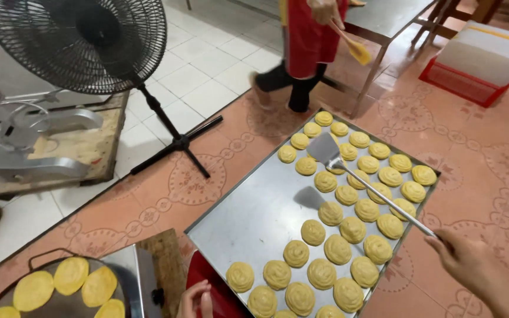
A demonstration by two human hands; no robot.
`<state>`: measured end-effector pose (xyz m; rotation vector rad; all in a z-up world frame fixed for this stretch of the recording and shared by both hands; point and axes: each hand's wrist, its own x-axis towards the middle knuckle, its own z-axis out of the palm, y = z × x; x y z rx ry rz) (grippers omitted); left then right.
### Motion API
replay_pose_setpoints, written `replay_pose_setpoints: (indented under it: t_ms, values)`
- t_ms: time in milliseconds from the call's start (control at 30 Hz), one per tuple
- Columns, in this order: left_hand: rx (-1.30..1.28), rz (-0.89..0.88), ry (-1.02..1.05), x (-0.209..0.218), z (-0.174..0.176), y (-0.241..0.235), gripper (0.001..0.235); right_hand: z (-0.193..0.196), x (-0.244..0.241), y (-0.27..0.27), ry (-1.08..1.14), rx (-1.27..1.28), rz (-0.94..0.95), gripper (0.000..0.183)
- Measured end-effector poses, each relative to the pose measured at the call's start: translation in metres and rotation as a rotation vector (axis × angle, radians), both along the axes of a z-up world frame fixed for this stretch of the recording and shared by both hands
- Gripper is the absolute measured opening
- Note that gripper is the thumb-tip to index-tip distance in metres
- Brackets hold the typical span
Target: Fry small flatbreads on a low griddle and arrange them on storage trays.
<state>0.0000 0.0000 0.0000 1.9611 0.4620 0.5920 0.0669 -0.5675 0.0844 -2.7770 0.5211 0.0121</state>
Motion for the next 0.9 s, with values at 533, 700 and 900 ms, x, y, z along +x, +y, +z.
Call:
replay_pose_setpoints:
  t_ms: [533, 700, 900]
  values:
    - [0.056, -0.674, 0.287, 0.205, 0.081, -0.145, 0.045, 0.057, 0.081, -0.026, 0.510, -0.509, 0.373, 0.022]
    - [0.144, -0.841, 0.322, 0.272, 0.070, -0.184, 0.045, -0.052, 0.021, -0.092, 0.086, -0.352, 0.222, 0.021]
    - [-0.010, -0.988, 0.416, 0.299, 0.033, -0.248, 0.056, 0.039, 0.075, -0.062, 0.480, -0.726, 0.328, 0.016]
